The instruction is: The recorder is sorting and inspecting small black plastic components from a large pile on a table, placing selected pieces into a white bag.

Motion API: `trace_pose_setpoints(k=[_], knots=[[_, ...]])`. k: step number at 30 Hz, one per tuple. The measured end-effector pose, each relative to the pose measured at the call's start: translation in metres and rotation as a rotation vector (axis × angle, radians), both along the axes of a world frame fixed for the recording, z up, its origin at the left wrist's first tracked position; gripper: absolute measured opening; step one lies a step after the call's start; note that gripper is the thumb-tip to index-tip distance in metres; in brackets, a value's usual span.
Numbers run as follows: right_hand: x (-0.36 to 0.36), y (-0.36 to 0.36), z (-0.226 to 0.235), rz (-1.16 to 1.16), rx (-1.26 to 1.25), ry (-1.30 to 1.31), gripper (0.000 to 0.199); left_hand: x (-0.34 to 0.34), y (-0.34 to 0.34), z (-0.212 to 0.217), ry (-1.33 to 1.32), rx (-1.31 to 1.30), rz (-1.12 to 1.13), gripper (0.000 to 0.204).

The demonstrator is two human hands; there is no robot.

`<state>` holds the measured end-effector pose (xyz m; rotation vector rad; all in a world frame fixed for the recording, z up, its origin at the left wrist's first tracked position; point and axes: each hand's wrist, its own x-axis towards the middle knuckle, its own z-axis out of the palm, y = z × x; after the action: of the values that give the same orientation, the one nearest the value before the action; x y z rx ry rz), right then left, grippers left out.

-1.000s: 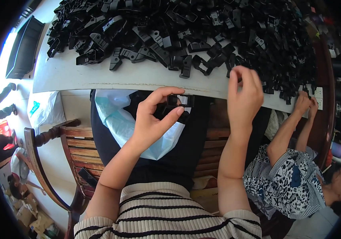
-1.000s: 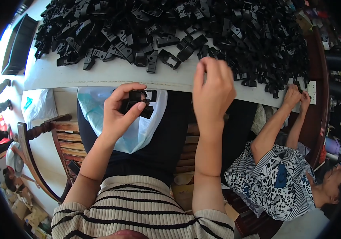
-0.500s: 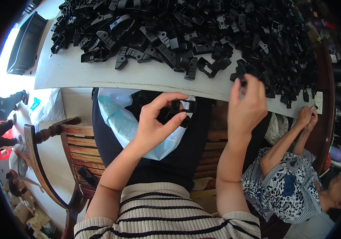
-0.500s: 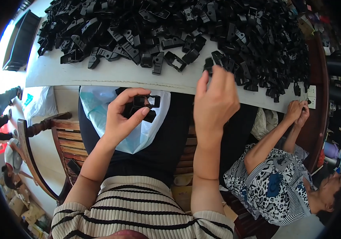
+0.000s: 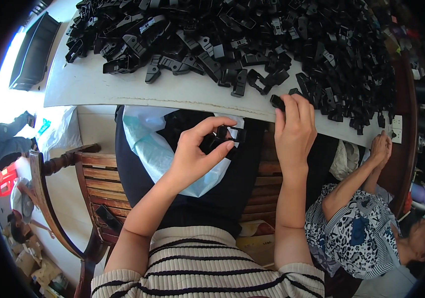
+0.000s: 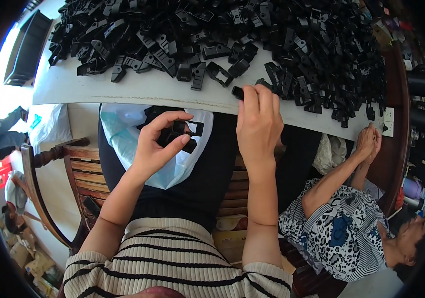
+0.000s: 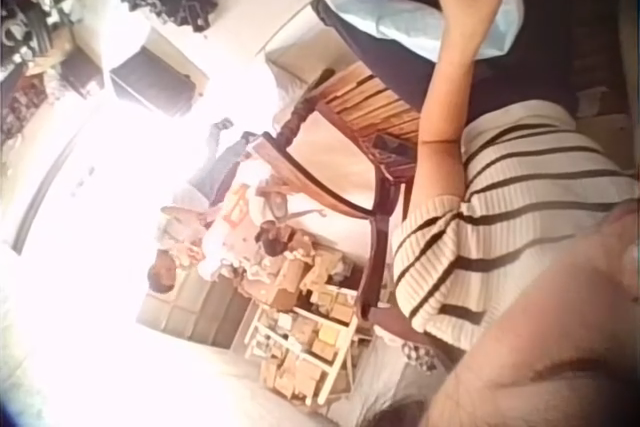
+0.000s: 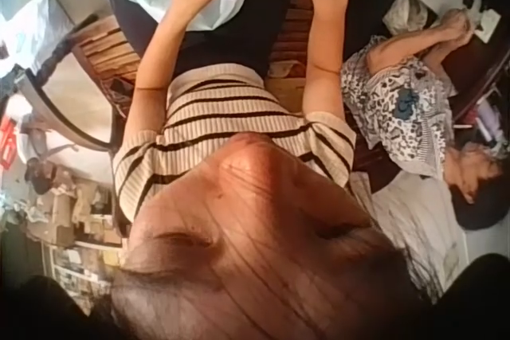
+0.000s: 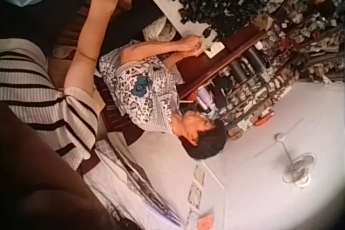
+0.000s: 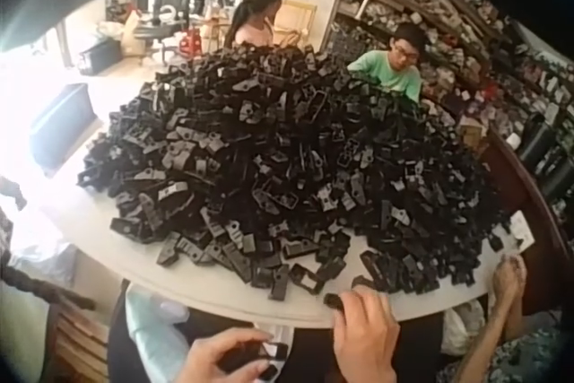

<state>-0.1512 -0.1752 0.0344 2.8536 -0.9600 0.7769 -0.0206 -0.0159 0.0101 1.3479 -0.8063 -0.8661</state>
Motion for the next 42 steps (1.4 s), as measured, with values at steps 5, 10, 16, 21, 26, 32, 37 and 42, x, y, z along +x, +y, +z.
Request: trace_pose_setpoints(k=[5,10,16,21,26,32,37,42], knots=[[-0.004,0.031,0.013,0.394,0.523,-0.238,0.033,0.000,-0.001,-0.003,-0.004,0.013,0.003,0.035],[0.003,0.043,0.002,0.491,0.479,-0.259,0.037,0.002,0.000,-0.005,-0.121,-0.028,-0.003,0.035],[0.003,0.057,0.007,0.306,0.827,-0.383,0.038,0.003,0.006,-0.003,0.068,-0.089,-0.023,0.028],[-0.004,0.057,-0.020,0.348,1.155,-0.491,0.030,0.008,0.010,0.007,-0.038,-0.021,-0.095,0.028],[0.018,0.035,-0.006,0.139,0.550,-0.355,0.032,0.028,0.016,0.012,-0.595,0.109,-0.006,0.026],[0.028,0.002,-0.019,0.067,0.194,-0.285,0.022,0.014,0.000,0.010,-0.295,-0.001,0.009,0.042],[-0.002,0.023,0.008,0.419,0.657,-0.262,0.016,0.001,-0.020,0.006,-0.087,-0.036,-0.007,0.045],[0.019,-0.005,0.016,0.219,0.135,-0.228,0.032,0.002,-0.019,0.003,-0.068,-0.035,0.047,0.034]])
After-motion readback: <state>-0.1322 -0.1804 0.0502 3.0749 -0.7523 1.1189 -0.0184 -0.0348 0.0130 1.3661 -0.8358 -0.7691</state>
